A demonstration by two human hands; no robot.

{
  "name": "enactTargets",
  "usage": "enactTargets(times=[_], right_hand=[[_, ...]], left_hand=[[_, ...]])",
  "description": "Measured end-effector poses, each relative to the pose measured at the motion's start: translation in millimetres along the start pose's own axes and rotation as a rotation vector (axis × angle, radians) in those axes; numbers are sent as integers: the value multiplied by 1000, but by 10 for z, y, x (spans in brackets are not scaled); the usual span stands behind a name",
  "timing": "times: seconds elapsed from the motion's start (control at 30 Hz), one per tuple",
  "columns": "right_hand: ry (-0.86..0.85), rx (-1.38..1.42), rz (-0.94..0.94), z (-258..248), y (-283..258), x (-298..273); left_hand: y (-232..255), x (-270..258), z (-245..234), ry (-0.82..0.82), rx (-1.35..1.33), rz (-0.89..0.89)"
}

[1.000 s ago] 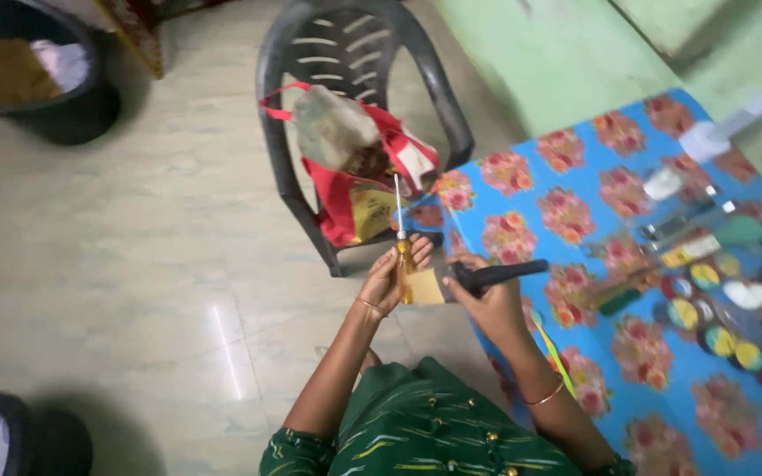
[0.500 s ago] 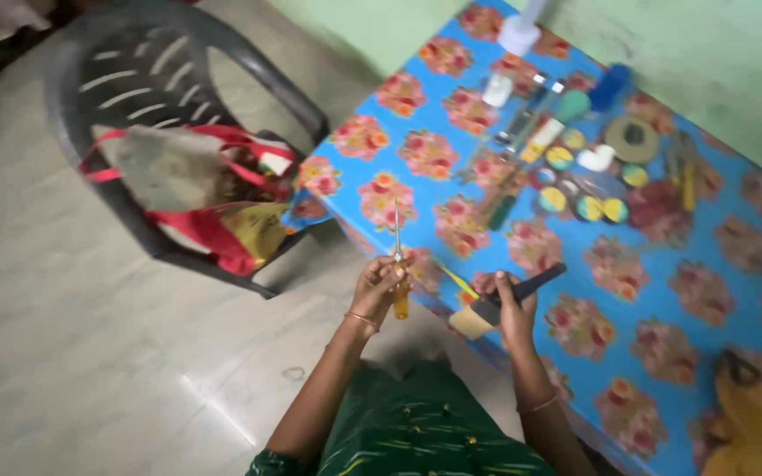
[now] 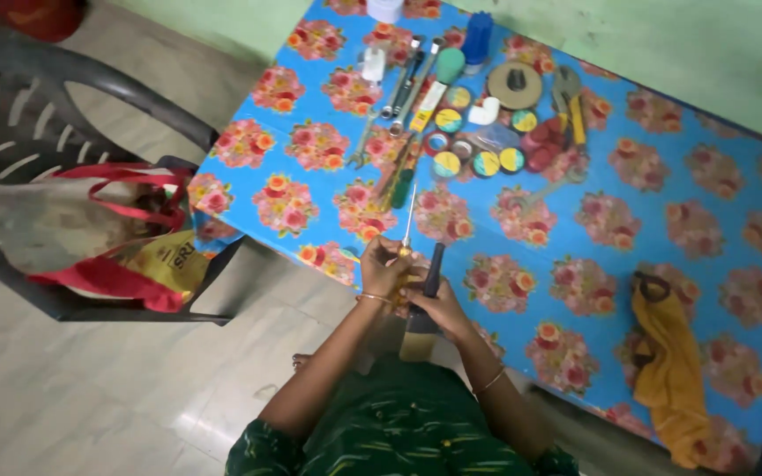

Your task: The person repeatedly takes small items from a red tote bag, brushes them with a paintbrush, and places them on a table. The items include a screwdriver, a small box, a tube, and a small container.

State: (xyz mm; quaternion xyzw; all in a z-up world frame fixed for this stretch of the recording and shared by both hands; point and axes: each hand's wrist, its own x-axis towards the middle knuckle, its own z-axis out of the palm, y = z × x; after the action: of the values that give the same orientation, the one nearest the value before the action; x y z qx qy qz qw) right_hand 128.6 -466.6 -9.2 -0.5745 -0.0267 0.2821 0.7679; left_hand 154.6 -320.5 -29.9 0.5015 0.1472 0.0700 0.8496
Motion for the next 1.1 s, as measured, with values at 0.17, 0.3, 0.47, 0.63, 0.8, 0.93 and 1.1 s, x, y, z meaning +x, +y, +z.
enactTargets(times=[0.17,0.3,0.47,0.63,0.8,0.93,1.1], right_hand=[[182,38,-41,-275,32,-63],[280,-91,-104,-797,-51,37],[670,117,-136,-1579,-223,149],[804,114,-180,-2253,-1,630],[688,173,-415,-2445,-41,1242],[521,400,-327,-2424,-154,1474],[679,326,-359,-2611,79,1664]], left_hand=[[-389,203,2,-144,70,-121],[-390,193,17,-182,303,-390],[-767,200,-222,-305,131,-554],[-1103,185,-196,-266,100,-656],[-1116,166,-185,-301,192,-632],[-1018,172,-218,-280,145,-578],[-1166,130,-452,-197,17,-544]])
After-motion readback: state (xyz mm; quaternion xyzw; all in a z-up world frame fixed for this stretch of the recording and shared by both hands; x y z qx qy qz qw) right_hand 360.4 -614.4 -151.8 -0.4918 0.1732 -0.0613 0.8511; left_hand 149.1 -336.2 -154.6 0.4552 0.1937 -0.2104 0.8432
